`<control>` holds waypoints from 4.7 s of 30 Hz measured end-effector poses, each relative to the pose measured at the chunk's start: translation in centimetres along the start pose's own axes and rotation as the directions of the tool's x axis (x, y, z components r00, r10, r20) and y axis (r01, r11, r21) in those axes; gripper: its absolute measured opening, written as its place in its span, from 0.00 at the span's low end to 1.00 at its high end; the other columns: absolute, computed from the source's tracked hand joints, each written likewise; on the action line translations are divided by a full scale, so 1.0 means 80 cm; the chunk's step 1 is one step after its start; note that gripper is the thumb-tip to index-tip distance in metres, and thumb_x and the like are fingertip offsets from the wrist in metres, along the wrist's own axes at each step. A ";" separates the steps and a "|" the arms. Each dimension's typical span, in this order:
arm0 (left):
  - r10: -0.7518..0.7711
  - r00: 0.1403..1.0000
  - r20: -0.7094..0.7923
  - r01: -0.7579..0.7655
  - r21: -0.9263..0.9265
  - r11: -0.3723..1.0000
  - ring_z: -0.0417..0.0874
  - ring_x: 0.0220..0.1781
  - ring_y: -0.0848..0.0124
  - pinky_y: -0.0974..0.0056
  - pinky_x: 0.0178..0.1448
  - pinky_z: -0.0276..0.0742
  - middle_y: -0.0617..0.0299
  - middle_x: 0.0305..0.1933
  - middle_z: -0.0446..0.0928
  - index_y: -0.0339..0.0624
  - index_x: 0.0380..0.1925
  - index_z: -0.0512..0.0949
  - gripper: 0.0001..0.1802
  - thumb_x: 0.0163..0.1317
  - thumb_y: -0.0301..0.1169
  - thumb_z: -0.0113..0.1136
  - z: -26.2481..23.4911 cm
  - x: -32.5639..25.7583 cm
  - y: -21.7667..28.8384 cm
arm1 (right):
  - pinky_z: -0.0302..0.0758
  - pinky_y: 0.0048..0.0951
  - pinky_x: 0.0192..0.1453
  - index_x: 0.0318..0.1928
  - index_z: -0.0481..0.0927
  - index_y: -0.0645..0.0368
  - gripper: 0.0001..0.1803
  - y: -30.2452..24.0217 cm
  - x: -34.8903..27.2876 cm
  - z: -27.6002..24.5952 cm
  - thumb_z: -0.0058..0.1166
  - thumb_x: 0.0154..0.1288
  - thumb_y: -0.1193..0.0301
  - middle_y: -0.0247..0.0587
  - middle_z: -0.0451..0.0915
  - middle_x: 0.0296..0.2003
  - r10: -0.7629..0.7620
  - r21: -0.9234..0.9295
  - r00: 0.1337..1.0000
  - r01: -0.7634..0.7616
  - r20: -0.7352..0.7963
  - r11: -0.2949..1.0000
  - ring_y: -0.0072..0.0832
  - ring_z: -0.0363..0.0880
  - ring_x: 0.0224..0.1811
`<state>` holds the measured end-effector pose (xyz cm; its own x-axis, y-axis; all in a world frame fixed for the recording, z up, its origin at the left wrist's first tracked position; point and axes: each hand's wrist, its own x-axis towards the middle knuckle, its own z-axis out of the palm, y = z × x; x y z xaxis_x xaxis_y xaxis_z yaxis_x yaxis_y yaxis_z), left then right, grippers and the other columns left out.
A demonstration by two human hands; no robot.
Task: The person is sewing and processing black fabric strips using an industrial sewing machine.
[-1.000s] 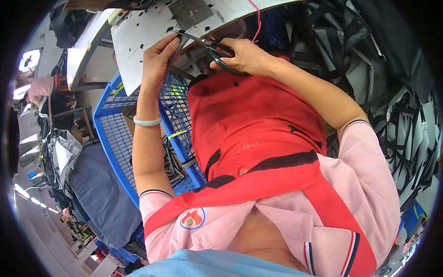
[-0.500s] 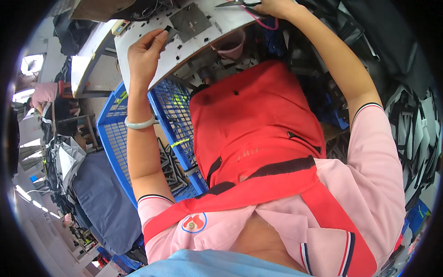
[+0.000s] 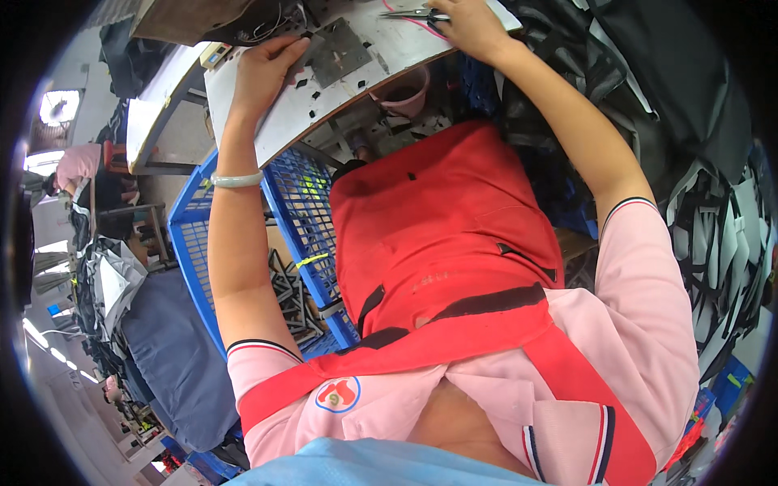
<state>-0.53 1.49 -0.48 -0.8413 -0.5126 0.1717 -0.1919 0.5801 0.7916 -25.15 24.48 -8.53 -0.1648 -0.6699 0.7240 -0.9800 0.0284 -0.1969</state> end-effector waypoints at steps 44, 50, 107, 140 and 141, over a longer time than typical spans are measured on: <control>-0.079 0.997 -0.017 0.077 -0.087 0.993 0.74 0.25 0.81 0.74 0.30 0.67 0.66 0.24 0.79 0.37 0.37 0.87 0.14 0.59 0.37 0.69 -0.012 -0.012 0.001 | 0.78 0.45 0.43 0.42 0.85 0.59 0.21 -0.088 0.139 -0.009 0.60 0.52 0.58 0.57 0.83 0.33 0.108 -0.097 0.801 -0.062 0.589 0.993 0.51 0.82 0.39; -0.105 0.994 -0.026 0.100 -0.161 0.982 0.70 0.22 0.81 0.74 0.27 0.64 0.67 0.22 0.78 0.37 0.37 0.87 0.14 0.59 0.37 0.69 -0.023 -0.003 -0.009 | 0.78 0.44 0.43 0.42 0.85 0.58 0.21 -0.103 0.155 -0.019 0.62 0.51 0.58 0.56 0.82 0.32 0.099 -0.090 0.813 -0.058 0.574 0.994 0.50 0.82 0.38; -0.045 0.998 0.046 0.042 0.066 0.997 0.73 0.26 0.80 0.72 0.32 0.69 0.65 0.22 0.78 0.35 0.37 0.86 0.15 0.62 0.38 0.63 -0.023 -0.036 0.001 | 0.75 0.48 0.44 0.47 0.80 0.54 0.22 -0.113 0.119 -0.046 0.62 0.57 0.54 0.55 0.82 0.35 0.142 -0.050 0.781 -0.142 0.608 0.989 0.52 0.81 0.42; 0.025 0.994 0.107 -0.001 -0.217 0.976 0.70 0.23 0.83 0.76 0.27 0.65 0.66 0.24 0.78 0.35 0.39 0.85 0.16 0.60 0.38 0.67 0.000 0.005 -0.008 | 0.76 0.36 0.44 0.49 0.80 0.67 0.29 -0.090 0.134 -0.024 0.71 0.53 0.59 0.55 0.84 0.37 0.138 0.208 0.789 -0.320 0.598 0.924 0.37 0.83 0.39; 0.011 0.995 0.103 0.012 -0.218 0.976 0.70 0.23 0.83 0.75 0.27 0.65 0.66 0.24 0.78 0.35 0.39 0.85 0.16 0.60 0.38 0.67 0.000 0.007 -0.010 | 0.76 0.36 0.43 0.49 0.80 0.67 0.29 -0.088 0.133 -0.021 0.71 0.53 0.59 0.55 0.84 0.37 0.122 0.221 0.809 -0.298 0.575 0.928 0.38 0.83 0.38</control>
<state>-0.86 0.77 -1.00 -0.8911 -0.4381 0.1186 -0.0872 0.4218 0.9025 -20.16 18.38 1.71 -0.1892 -0.9651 0.1810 -0.8362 0.0617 -0.5450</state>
